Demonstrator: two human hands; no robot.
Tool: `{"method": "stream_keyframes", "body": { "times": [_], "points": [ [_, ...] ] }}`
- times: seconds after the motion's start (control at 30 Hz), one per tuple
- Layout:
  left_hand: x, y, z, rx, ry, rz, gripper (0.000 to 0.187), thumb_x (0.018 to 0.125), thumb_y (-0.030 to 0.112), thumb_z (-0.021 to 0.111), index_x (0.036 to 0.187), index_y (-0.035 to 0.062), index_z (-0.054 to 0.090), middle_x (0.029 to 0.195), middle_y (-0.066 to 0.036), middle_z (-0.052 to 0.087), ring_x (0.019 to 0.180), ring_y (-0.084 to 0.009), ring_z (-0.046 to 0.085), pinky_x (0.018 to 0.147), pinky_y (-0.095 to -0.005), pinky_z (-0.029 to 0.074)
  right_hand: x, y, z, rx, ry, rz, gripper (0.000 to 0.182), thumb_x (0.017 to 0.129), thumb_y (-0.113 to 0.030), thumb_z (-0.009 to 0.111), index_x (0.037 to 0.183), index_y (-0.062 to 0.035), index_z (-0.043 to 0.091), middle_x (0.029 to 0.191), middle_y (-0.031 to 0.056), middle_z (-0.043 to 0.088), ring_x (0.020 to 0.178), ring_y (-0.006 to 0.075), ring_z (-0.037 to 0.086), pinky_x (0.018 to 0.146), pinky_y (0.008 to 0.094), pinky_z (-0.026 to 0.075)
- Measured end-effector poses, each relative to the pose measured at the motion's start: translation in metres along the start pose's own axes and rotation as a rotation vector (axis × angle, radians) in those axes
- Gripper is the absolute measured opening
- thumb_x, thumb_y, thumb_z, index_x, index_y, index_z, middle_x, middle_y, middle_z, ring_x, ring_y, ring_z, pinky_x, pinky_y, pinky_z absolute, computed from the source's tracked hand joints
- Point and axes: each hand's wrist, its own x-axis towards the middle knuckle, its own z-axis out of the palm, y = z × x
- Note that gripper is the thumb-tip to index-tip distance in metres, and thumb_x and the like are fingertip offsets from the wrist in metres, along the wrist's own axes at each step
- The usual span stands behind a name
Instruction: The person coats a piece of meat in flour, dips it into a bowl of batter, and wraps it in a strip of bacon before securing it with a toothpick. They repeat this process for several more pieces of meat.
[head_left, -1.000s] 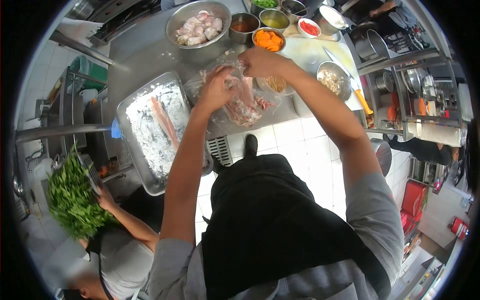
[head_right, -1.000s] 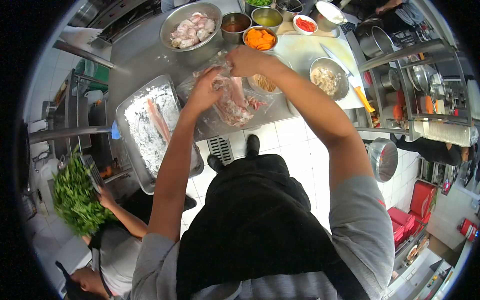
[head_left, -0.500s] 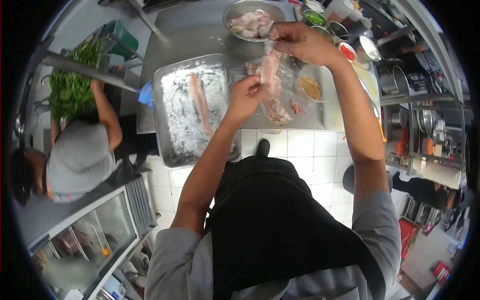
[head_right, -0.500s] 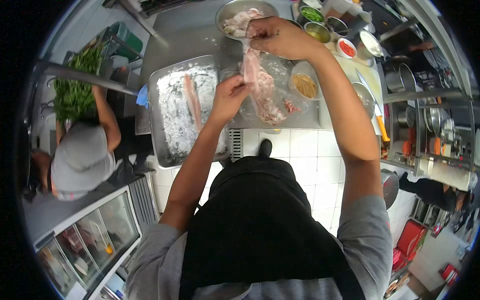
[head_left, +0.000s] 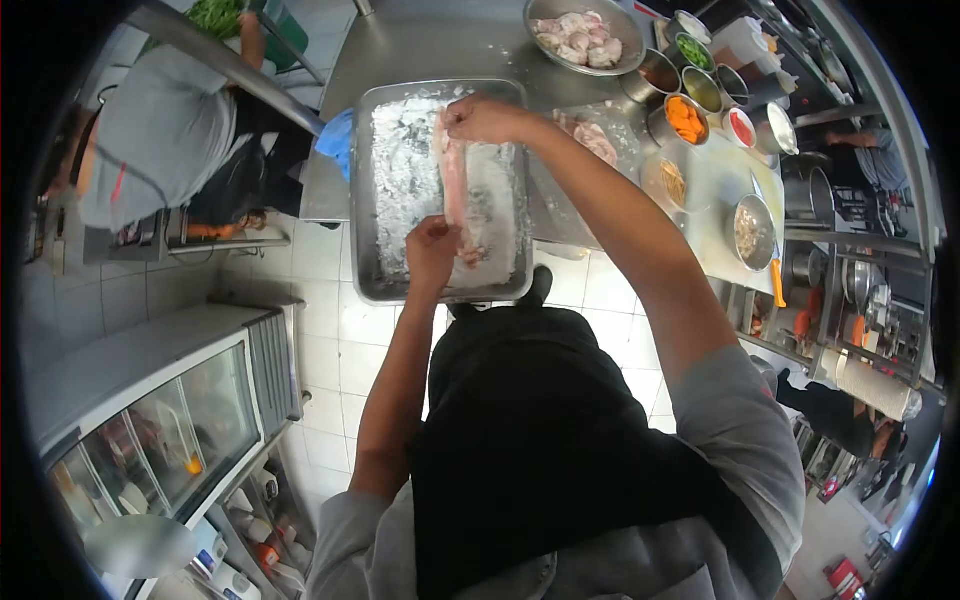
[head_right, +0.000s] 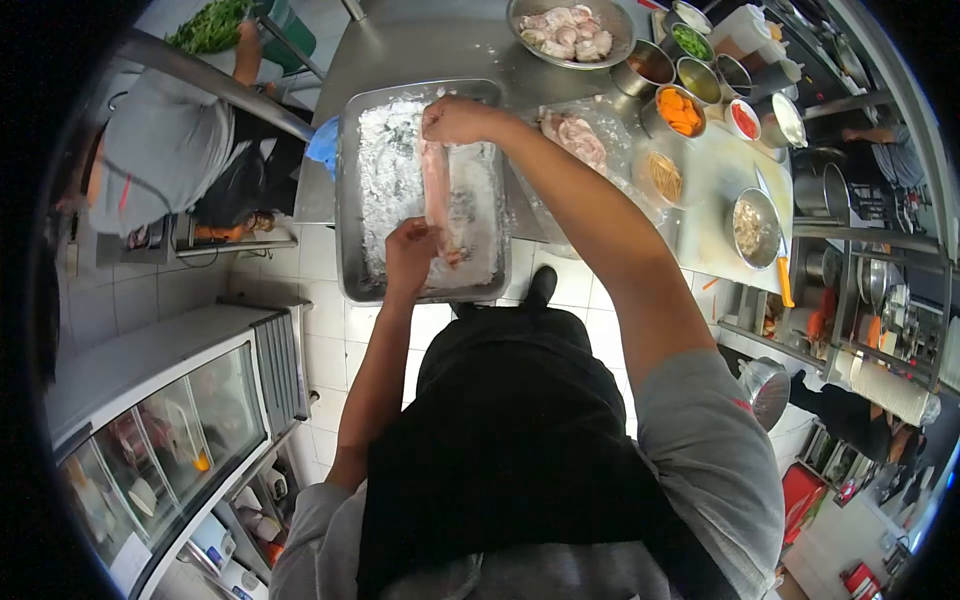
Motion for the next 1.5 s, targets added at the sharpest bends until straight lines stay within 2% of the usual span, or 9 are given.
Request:
{"method": "stream_keyframes", "body": {
  "times": [0.43,0.47,0.77,0.83,0.97,1.1,1.37,1.43,1.5],
  "points": [
    [0.007,0.004,0.007,-0.009,0.033,-0.15,0.021,0.085,0.003,0.071,0.097,-0.0063,0.057,0.079,-0.013,0.064,0.065,-0.0161,0.065,0.05,-0.031,0.055,0.045,0.043,0.023,-0.214,0.048,-0.119,0.017,0.085,-0.021,0.064,0.09,-0.0053,0.068,0.085,0.0113,0.069,0.08,0.0238,0.064,0.073,0.0383,0.05],
    [0.007,0.006,0.008,-0.008,0.03,-0.149,0.021,0.085,0.003,0.071,0.097,-0.0063,0.057,0.079,-0.013,0.064,0.065,-0.0161,0.065,0.05,-0.031,0.055,0.046,0.043,0.026,-0.301,0.094,-0.107,0.019,0.084,-0.022,0.064,0.093,-0.0055,0.069,0.092,0.0146,0.07,0.088,0.0303,0.066,0.08,0.0418,0.051],
    [0.004,0.011,0.012,0.451,0.123,0.156,0.025,0.083,0.011,0.074,0.083,-0.0037,0.054,0.068,-0.014,0.064,0.058,-0.022,0.067,0.05,-0.0399,0.051,0.048,0.037,0.038,-0.369,0.329,-0.042,0.018,0.083,-0.018,0.063,0.094,-0.0065,0.071,0.1,0.02,0.071,0.096,0.0374,0.068,0.085,0.0457,0.054],
    [0.003,0.022,0.013,0.369,0.025,-0.11,0.024,0.084,0.011,0.071,0.083,-0.0032,0.052,0.068,-0.015,0.064,0.059,-0.0252,0.067,0.054,-0.0398,0.053,0.045,0.037,0.04,-0.391,0.369,-0.057,0.016,0.082,-0.016,0.063,0.093,-0.0068,0.07,0.098,0.02,0.071,0.097,0.0371,0.068,0.084,0.0461,0.055],
    [-0.01,0.048,0.018,0.362,0.033,-0.116,0.022,0.085,0.014,0.068,0.086,-0.0022,0.054,0.07,-0.019,0.065,0.059,-0.0326,0.068,0.059,-0.0437,0.054,0.017,0.03,0.041,-0.451,0.382,-0.252,0.018,0.08,-0.012,0.063,0.094,-0.0088,0.071,0.098,0.0176,0.069,0.095,0.0368,0.067,0.084,0.0458,0.054],
    [-0.007,0.024,0.016,0.763,-0.037,-0.006,0.023,0.089,0.024,0.063,0.092,0.0012,0.058,0.074,-0.023,0.067,0.071,-0.0412,0.069,0.068,-0.0512,0.055,0.009,0.036,0.054,-0.517,0.104,-0.205,0.021,0.081,-0.012,0.062,0.098,-0.0105,0.073,0.105,0.0159,0.068,0.099,0.0348,0.065,0.09,0.0439,0.052],
    [-0.016,0.055,0.011,1.027,-0.04,0.09,0.026,0.088,0.023,0.064,0.104,0.0023,0.063,0.105,-0.024,0.065,0.089,-0.0451,0.066,0.074,-0.0534,0.052,-0.006,0.032,0.056,-0.407,0.246,-0.204,0.027,0.083,-0.011,0.06,0.107,-0.0118,0.074,0.113,0.0154,0.067,0.11,0.033,0.063,0.095,0.0427,0.05],
    [0.006,0.048,0.006,0.923,0.023,0.636,0.039,0.087,0.02,0.067,0.12,-0.0002,0.061,0.116,-0.022,0.058,0.109,-0.041,0.058,0.088,-0.05,0.048,-0.007,0.032,0.055,-0.417,0.202,-0.223,0.029,0.084,-0.011,0.06,0.11,-0.0118,0.073,0.115,0.0158,0.066,0.11,0.0333,0.062,0.095,0.0427,0.05],
    [0.029,0.029,0.01,0.962,-0.024,0.663,0.045,0.085,0.018,0.068,0.126,0.0002,0.058,0.121,-0.021,0.057,0.114,-0.0397,0.054,0.092,-0.0497,0.045,-0.002,0.033,0.055,-0.411,0.071,-0.169,0.031,0.083,-0.012,0.062,0.112,-0.0099,0.072,0.118,0.0159,0.066,0.112,0.0348,0.062,0.097,0.0441,0.049]
  ]
}}
